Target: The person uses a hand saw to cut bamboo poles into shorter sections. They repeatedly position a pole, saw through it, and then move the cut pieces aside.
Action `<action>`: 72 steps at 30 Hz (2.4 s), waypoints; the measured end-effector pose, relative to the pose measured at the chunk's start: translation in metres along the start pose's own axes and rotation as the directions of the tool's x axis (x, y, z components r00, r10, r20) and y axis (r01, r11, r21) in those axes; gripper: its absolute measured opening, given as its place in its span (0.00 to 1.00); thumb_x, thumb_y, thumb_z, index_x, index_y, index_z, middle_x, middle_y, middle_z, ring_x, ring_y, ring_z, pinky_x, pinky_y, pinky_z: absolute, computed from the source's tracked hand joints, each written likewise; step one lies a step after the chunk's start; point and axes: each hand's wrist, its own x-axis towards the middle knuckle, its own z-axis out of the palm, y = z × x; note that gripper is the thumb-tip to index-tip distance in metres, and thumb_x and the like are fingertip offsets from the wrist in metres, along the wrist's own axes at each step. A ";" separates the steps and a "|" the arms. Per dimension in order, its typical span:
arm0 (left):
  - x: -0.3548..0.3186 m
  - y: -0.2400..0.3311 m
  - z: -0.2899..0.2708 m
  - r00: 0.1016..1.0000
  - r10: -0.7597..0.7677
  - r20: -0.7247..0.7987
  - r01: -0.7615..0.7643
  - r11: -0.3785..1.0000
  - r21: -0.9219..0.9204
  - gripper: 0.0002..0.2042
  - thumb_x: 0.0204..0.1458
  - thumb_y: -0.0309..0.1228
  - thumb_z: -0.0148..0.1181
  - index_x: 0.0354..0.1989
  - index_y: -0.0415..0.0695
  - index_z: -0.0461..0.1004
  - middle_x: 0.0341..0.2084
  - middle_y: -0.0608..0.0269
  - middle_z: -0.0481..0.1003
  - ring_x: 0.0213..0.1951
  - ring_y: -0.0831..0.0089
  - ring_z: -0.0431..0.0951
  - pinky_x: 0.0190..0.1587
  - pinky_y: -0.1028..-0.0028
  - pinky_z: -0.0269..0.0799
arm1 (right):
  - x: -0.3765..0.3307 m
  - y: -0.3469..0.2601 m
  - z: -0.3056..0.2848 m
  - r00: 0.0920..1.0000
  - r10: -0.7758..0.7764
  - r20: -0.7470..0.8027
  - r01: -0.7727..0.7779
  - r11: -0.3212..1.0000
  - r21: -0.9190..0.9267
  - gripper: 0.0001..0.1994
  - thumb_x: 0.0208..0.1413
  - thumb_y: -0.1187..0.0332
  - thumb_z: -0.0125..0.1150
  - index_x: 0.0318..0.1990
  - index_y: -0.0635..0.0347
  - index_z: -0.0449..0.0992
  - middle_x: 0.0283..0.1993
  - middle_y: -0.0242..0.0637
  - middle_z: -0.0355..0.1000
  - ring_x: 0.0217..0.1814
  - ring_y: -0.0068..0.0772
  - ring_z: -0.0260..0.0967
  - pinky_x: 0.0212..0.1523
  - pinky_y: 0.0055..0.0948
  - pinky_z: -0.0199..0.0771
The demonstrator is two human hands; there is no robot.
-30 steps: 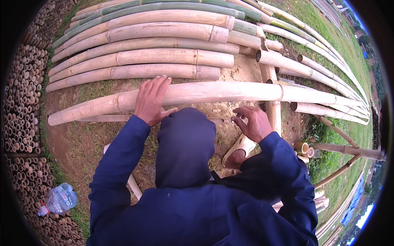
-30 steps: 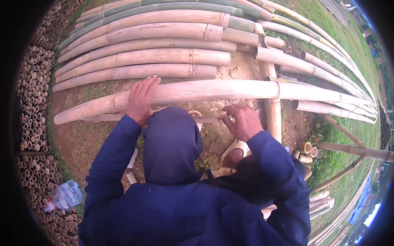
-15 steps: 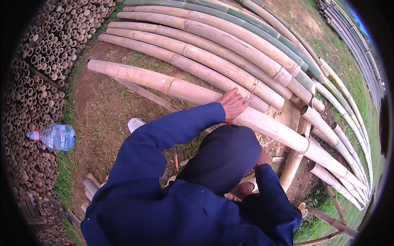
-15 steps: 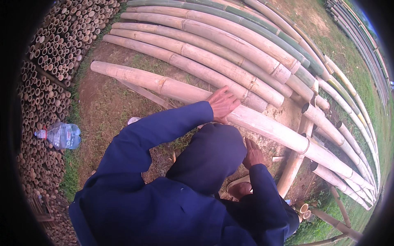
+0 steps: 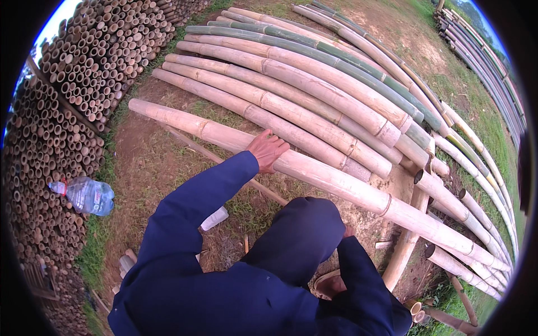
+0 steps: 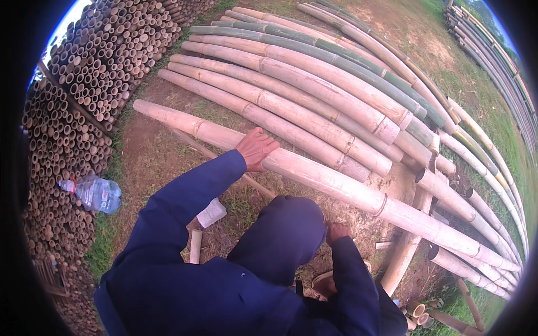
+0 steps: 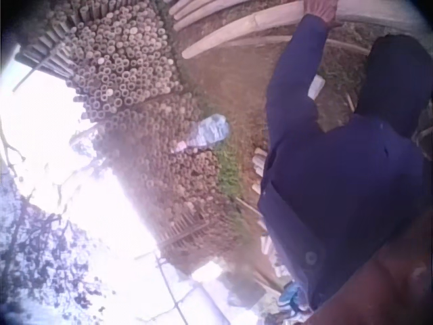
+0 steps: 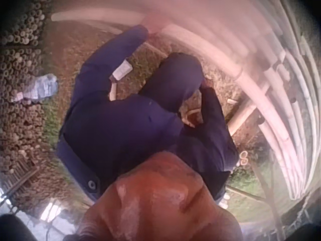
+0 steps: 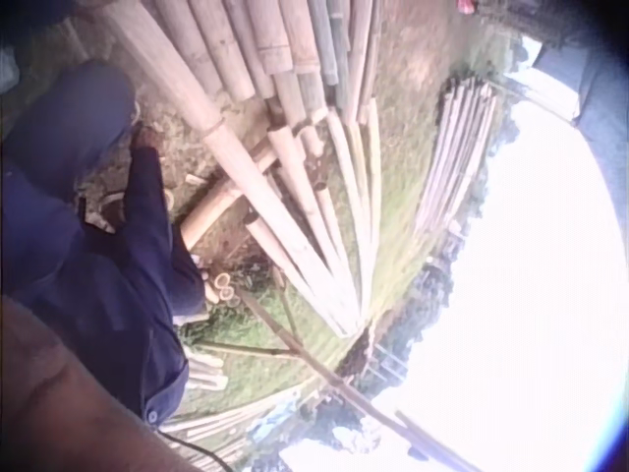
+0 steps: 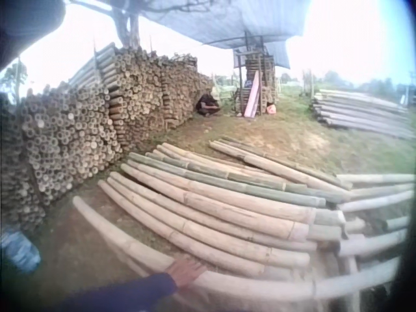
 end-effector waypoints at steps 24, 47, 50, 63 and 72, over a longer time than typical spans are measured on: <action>-0.130 -0.061 -0.013 0.686 -0.571 -0.451 0.524 0.818 -0.238 0.36 0.53 0.62 0.63 0.60 0.45 0.73 0.55 0.56 0.74 0.61 0.59 0.69 0.67 0.54 0.54 | -0.068 0.010 -0.127 0.824 -0.229 -0.518 0.271 0.962 0.005 0.09 0.53 0.75 0.59 0.42 0.56 0.74 0.36 0.52 0.79 0.37 0.63 0.78 0.37 0.55 0.78; -0.014 0.024 -0.034 0.870 -0.011 -0.494 -0.041 0.995 -0.095 0.33 0.47 0.69 0.60 0.37 0.46 0.74 0.33 0.60 0.72 0.40 0.60 0.76 0.45 0.61 0.72 | -0.240 0.188 -0.214 0.803 -0.084 -0.589 0.017 0.993 -0.118 0.32 0.39 0.69 0.74 0.58 0.60 0.78 0.35 0.45 0.70 0.38 0.52 0.67 0.44 0.47 0.69; 0.004 0.040 -0.034 0.882 -0.026 -0.470 -0.031 0.993 -0.112 0.35 0.49 0.72 0.55 0.38 0.46 0.74 0.33 0.60 0.73 0.41 0.60 0.77 0.46 0.60 0.72 | -0.244 0.204 -0.218 0.766 0.014 -0.643 -0.034 0.999 -0.019 0.27 0.42 0.70 0.74 0.55 0.60 0.79 0.38 0.45 0.72 0.42 0.52 0.69 0.48 0.47 0.68; 0.030 0.053 -0.056 0.934 -0.060 -0.351 -0.003 0.985 -0.174 0.32 0.52 0.67 0.58 0.38 0.45 0.78 0.31 0.55 0.72 0.37 0.54 0.77 0.43 0.57 0.72 | -0.217 0.237 -0.238 0.768 0.142 -0.625 -0.056 0.986 0.155 0.23 0.48 0.71 0.75 0.55 0.58 0.82 0.44 0.46 0.76 0.48 0.53 0.75 0.50 0.44 0.72; 0.045 0.074 -0.027 0.938 -0.019 -0.347 -0.066 0.971 -0.230 0.31 0.52 0.61 0.64 0.51 0.46 0.81 0.34 0.57 0.71 0.39 0.56 0.75 0.43 0.58 0.71 | -0.206 0.255 -0.206 0.777 0.213 -0.593 -0.108 0.972 0.208 0.20 0.50 0.71 0.74 0.53 0.57 0.82 0.45 0.44 0.77 0.50 0.54 0.75 0.52 0.45 0.73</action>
